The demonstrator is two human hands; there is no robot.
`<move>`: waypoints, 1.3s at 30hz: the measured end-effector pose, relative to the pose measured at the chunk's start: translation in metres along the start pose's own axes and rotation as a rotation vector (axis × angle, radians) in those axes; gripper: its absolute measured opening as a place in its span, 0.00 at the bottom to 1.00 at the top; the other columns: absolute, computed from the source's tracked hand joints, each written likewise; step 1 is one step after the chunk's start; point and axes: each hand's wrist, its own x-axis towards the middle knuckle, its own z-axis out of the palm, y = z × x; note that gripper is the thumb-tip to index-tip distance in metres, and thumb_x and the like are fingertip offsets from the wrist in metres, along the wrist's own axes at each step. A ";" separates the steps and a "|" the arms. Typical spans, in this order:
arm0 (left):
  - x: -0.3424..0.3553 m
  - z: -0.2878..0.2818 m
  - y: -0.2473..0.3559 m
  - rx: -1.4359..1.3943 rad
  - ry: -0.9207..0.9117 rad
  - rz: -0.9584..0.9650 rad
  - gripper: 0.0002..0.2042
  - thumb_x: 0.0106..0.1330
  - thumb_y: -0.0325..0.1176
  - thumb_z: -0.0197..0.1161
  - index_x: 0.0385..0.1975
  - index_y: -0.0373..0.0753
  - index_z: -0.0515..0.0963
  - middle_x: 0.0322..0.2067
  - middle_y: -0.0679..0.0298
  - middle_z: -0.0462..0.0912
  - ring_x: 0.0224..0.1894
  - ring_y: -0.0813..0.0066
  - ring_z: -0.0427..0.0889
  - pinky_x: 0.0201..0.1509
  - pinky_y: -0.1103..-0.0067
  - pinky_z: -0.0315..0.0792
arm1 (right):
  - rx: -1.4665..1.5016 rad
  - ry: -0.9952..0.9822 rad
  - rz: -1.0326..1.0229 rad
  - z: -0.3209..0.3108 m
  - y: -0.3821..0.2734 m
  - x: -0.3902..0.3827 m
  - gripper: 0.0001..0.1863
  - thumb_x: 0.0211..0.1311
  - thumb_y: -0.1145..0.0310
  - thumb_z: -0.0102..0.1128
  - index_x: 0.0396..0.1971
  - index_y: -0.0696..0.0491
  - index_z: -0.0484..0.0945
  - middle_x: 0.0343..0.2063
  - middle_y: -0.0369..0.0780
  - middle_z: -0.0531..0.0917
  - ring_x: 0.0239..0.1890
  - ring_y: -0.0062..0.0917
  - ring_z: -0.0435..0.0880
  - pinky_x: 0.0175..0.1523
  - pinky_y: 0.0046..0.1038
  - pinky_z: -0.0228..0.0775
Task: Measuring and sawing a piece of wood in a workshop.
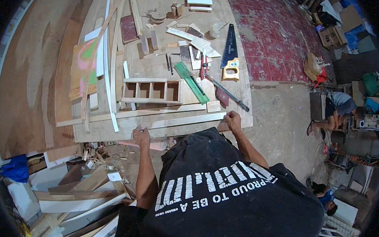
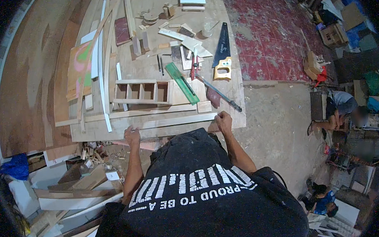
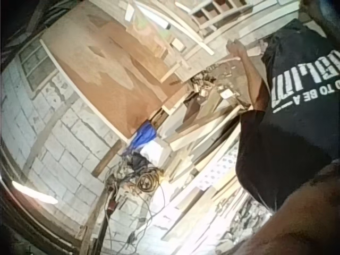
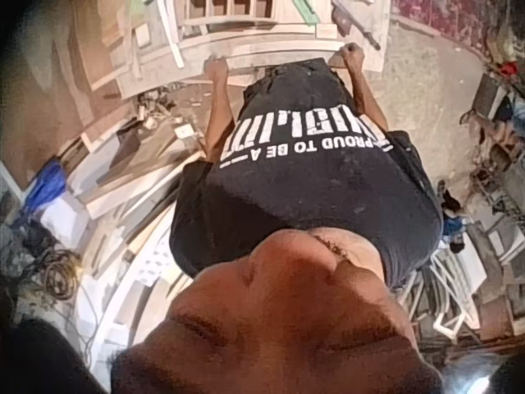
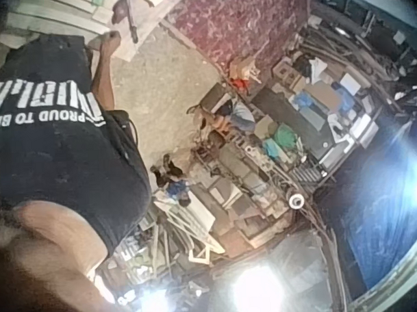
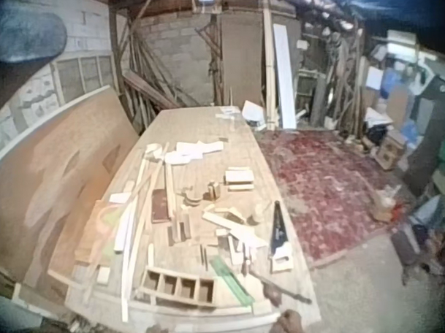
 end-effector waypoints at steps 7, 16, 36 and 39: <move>0.013 0.003 -0.006 -0.017 -0.069 0.053 0.20 0.54 0.32 0.70 0.47 0.34 0.81 0.47 0.49 0.79 0.52 0.52 0.78 0.59 0.66 0.72 | 0.007 -0.041 -0.065 -0.005 0.010 -0.001 0.12 0.54 0.67 0.62 0.30 0.63 0.81 0.24 0.44 0.84 0.28 0.26 0.81 0.37 0.30 0.74; 0.003 -0.005 0.016 -0.141 -0.006 0.050 0.16 0.59 0.36 0.69 0.42 0.32 0.82 0.43 0.49 0.81 0.47 0.50 0.79 0.55 0.63 0.72 | 0.005 0.016 -0.078 -0.005 0.014 -0.011 0.11 0.55 0.68 0.64 0.33 0.61 0.79 0.24 0.42 0.82 0.27 0.26 0.79 0.36 0.29 0.72; 0.071 -0.052 0.106 0.289 0.043 0.889 0.21 0.59 0.22 0.56 0.53 0.44 0.80 0.62 0.58 0.69 0.67 0.54 0.63 0.66 0.56 0.63 | 0.065 -0.110 -0.017 -0.033 0.033 -0.036 0.14 0.57 0.70 0.62 0.42 0.60 0.77 0.27 0.44 0.83 0.30 0.28 0.82 0.38 0.29 0.74; 0.066 -0.044 0.105 0.337 0.007 0.860 0.21 0.59 0.22 0.56 0.53 0.45 0.81 0.62 0.61 0.70 0.67 0.57 0.62 0.66 0.56 0.62 | 0.015 -0.076 -0.022 -0.039 0.033 -0.039 0.15 0.56 0.70 0.62 0.42 0.61 0.77 0.28 0.45 0.83 0.31 0.28 0.82 0.39 0.28 0.74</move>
